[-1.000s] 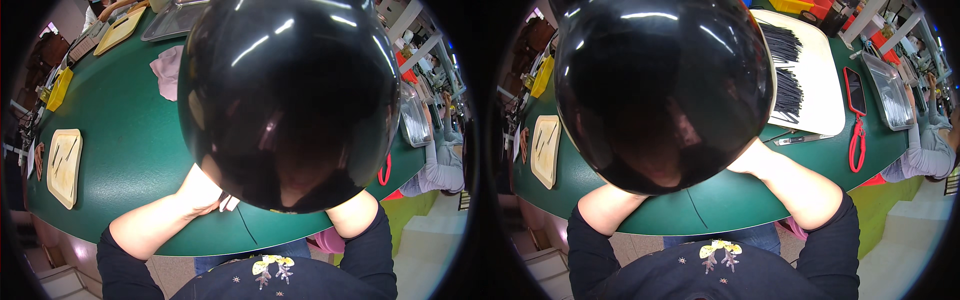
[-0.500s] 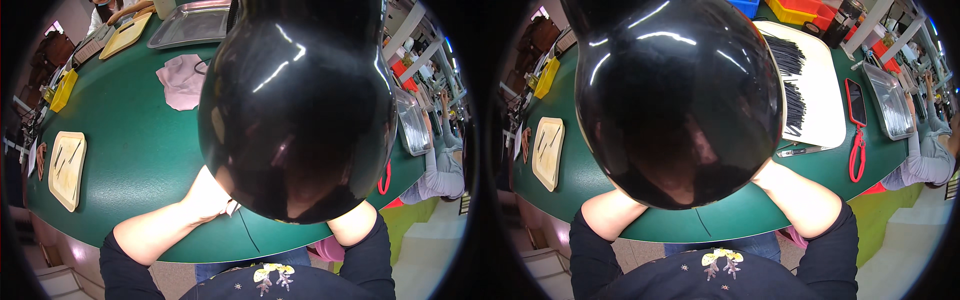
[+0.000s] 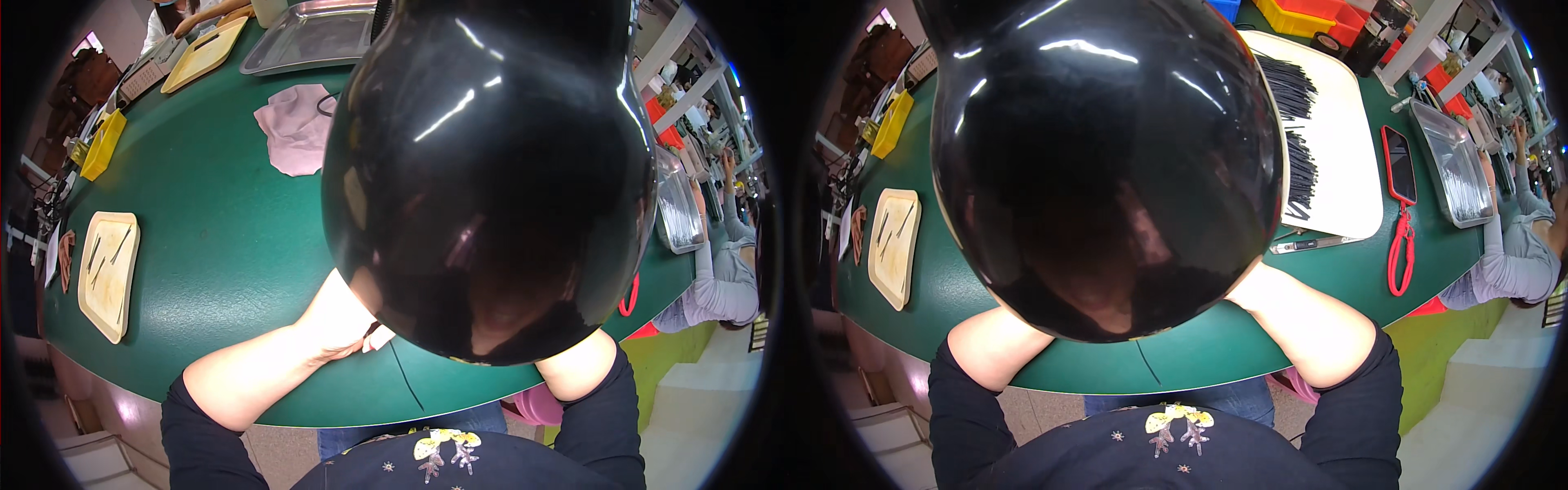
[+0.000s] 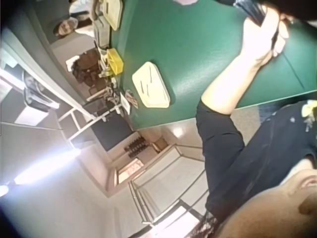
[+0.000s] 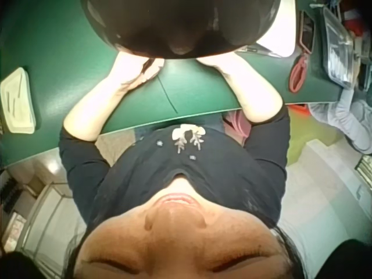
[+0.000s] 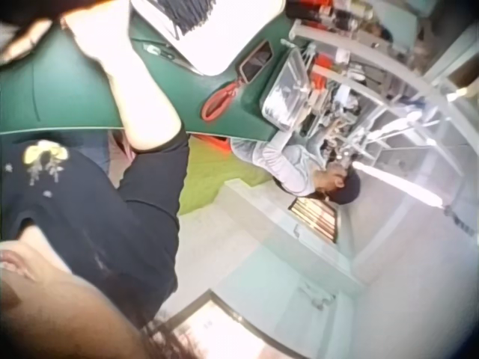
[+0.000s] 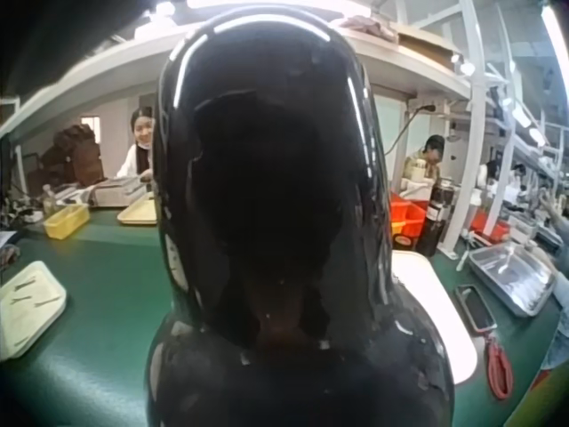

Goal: The person aligns bundles of black fibers, trims them using nail clippers, wipes hands with a cloth, and rearranges the fibers on trays.

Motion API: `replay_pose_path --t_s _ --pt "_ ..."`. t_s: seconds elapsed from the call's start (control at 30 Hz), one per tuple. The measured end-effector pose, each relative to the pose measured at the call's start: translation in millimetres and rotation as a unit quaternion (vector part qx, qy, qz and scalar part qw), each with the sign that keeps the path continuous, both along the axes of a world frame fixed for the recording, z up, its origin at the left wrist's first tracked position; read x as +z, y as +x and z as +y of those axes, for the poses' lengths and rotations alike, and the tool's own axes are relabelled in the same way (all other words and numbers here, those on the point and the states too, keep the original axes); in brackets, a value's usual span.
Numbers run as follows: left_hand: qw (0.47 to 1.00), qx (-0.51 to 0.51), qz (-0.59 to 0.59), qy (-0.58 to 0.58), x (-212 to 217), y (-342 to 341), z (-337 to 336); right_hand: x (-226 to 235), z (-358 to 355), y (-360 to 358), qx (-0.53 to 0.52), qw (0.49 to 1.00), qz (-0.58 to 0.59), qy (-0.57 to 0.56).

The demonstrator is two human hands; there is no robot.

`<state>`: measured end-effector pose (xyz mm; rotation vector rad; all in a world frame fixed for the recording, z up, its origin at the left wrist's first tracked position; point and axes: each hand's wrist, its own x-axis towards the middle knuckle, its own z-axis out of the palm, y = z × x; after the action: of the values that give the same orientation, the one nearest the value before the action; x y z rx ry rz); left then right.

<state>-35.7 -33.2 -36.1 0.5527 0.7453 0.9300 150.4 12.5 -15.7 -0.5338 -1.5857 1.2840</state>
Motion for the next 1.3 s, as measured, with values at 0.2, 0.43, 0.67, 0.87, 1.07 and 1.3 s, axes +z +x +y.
replay_pose_path --t_s 0.2,0.43,0.67,0.87,1.07,1.3 --pt "1.000 0.008 0.009 0.028 -9 -6 3 -2 0 1 -0.001 1.000 0.003 0.000" --pt "0.943 0.062 0.297 0.134 -16 0 -2 -2 -2 5 -0.010 1.000 -0.002 0.001" --pt "0.971 0.036 -0.233 0.039 -62 -20 -6 -1 -6 3 -0.007 1.000 0.001 -0.004" --pt "0.997 0.007 0.019 0.080 -17 0 1 -3 -6 5 -0.014 1.000 0.001 -0.020" --pt "0.987 0.011 0.094 0.131 -6 -1 2 -4 -3 -2 -0.006 0.999 0.023 -0.046" --pt "0.959 0.016 0.176 0.222 4 -3 7 -7 -1 -15 0.005 0.993 0.056 -0.109"
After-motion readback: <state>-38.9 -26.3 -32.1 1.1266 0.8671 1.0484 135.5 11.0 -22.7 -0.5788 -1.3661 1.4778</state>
